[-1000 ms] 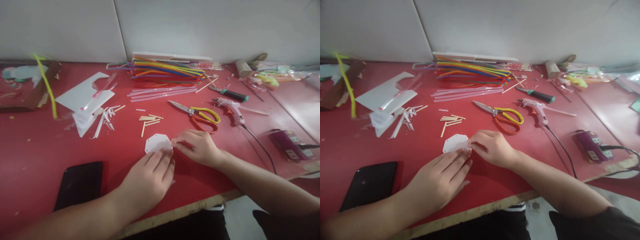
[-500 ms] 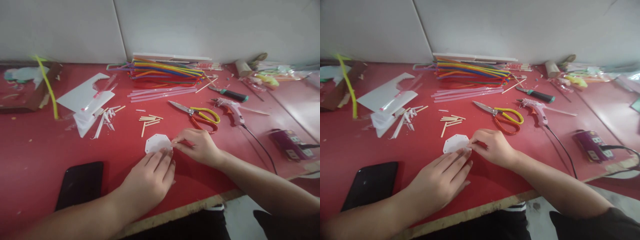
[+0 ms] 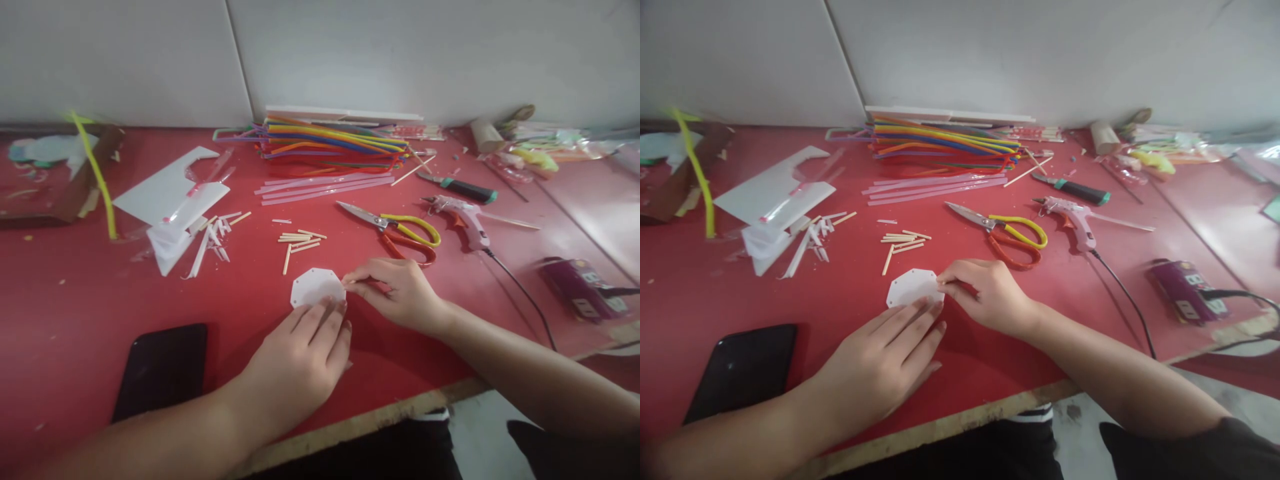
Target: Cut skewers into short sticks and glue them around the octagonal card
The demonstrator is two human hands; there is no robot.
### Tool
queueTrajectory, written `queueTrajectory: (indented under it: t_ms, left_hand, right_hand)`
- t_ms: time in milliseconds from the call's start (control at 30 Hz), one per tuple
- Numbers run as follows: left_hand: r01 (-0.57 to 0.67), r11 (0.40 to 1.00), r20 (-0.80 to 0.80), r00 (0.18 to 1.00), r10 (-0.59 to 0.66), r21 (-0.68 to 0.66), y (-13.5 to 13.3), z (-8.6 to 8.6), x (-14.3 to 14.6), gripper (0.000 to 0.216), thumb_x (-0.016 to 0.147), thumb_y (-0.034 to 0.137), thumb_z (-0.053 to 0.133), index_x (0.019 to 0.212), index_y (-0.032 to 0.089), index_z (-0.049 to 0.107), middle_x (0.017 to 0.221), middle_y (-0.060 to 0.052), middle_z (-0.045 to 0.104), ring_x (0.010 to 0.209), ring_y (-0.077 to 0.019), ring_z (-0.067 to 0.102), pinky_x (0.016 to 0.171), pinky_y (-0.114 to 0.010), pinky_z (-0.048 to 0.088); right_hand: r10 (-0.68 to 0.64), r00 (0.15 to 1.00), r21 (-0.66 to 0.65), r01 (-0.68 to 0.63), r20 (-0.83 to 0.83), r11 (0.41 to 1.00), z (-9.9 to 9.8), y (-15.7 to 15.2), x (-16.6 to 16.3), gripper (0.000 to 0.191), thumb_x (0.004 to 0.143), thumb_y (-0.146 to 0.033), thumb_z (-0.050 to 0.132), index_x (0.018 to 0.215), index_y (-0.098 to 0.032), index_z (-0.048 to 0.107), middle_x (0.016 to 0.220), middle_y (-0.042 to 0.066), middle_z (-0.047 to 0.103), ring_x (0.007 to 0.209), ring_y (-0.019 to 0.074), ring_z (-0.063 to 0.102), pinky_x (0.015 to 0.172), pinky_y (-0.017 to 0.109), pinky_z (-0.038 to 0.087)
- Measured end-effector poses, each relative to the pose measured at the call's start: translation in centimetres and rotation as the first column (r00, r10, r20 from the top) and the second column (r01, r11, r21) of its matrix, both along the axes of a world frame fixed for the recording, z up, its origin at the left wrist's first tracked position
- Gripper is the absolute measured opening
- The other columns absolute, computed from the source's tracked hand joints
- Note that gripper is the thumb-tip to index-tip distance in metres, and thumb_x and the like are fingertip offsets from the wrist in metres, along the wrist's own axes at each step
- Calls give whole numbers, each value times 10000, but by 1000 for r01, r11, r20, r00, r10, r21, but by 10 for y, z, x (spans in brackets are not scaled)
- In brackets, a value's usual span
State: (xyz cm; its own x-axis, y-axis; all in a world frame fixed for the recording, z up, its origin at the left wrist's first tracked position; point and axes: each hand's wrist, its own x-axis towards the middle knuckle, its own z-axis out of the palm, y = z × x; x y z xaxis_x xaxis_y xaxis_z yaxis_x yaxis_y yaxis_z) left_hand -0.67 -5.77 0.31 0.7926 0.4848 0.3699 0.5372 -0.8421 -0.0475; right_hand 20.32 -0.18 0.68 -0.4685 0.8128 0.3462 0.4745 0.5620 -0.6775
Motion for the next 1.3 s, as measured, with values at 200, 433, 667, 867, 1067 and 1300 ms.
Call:
queueTrajectory:
  t_ms: [200,433,667,867,1067,1300]
  left_hand:
    - [-3,1000,11,1000,3,15,0,-1,0,275,926,280,564,1074,77,676,1196,-196,680,1077,-318,662,858,-428,549]
    - [-1,1000,4,1000,1,1,0,-1,1,281,929,272,553,1072,68,683,1203,-205,674,1076,-331,668,846,-432,574]
    - [1,1000,15,1000,-1,-3,1,1,2,272,921,254,559,1065,64,688,1194,-210,676,1053,-337,679,834,-440,591]
    - [9,1000,16,1000,-9,0,1,-1,2,269,911,245,563,1063,61,686,1195,-215,674,1071,-345,671,837,-445,591]
    - [3,1000,-5,1000,-3,-5,0,1,1,278,926,249,545,1078,57,677,1198,-216,672,1079,-337,668,853,-442,580]
    - [1,1000,-15,1000,-1,0,0,1,0,284,927,258,554,1089,56,670,1204,-216,669,1094,-337,659,856,-442,572]
  right_hand:
    - [-19,1000,19,18,14,1000,-3,-1,-2,55,875,-179,636,820,-175,642,752,11,699,685,113,664,643,207,514]
    - [-25,1000,-46,25,10,999,1,-3,-2,89,880,-128,603,893,-192,664,822,5,728,745,112,686,682,199,525]
    - [-19,1000,-76,21,21,997,1,-4,-2,132,878,-97,577,914,-193,661,857,7,738,783,114,698,706,194,530]
    - [-54,998,-87,56,26,995,-2,-2,-3,75,859,-130,619,824,-180,661,767,6,720,693,118,678,637,205,513]
    - [-52,998,-124,54,17,991,0,-4,-3,82,862,-149,624,850,-200,687,816,7,745,743,133,699,692,225,536]
    - [-40,999,-135,44,37,990,0,-3,-4,104,870,-137,590,870,-205,669,829,16,737,752,144,692,691,247,537]
